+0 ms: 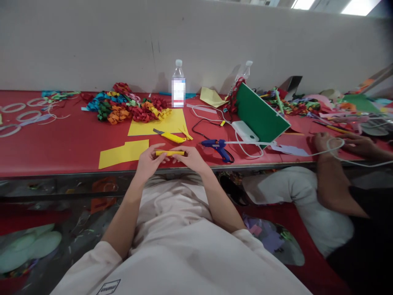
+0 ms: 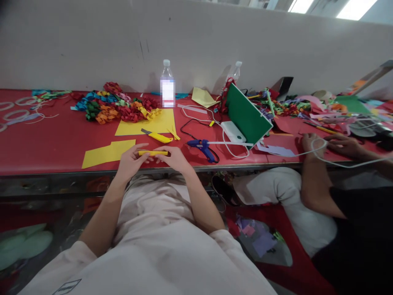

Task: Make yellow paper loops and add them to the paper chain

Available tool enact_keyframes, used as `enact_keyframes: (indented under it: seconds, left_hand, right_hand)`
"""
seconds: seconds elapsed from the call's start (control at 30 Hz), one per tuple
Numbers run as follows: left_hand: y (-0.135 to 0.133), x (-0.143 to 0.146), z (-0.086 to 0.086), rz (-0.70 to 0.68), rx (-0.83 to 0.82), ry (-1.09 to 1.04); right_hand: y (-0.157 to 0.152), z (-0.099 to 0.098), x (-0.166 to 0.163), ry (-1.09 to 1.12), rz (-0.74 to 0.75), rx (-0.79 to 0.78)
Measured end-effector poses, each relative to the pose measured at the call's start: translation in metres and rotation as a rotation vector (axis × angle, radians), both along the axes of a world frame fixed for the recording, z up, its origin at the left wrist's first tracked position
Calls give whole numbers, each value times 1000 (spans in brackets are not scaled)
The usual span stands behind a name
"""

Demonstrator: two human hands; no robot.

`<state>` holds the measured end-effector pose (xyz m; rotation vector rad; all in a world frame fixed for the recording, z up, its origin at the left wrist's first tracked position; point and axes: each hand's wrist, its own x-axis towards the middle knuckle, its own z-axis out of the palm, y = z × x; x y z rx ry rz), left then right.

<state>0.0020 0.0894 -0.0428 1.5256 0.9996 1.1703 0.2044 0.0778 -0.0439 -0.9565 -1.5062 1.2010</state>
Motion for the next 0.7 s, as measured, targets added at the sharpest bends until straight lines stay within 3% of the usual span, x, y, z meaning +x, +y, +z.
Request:
enact_keyframes:
  seconds: [0.27, 0.57, 0.7]
  left_hand:
    - [5, 1, -6, 25, -98, -54]
    - [6, 1, -6, 2, -105, -12]
    - [6, -2, -3, -55, -116, 2]
  right_hand:
    - [3, -2, -3, -2, -67, 19]
    - [3, -3, -7, 80, -131, -101]
    - [3, -3, -6, 99, -70, -92]
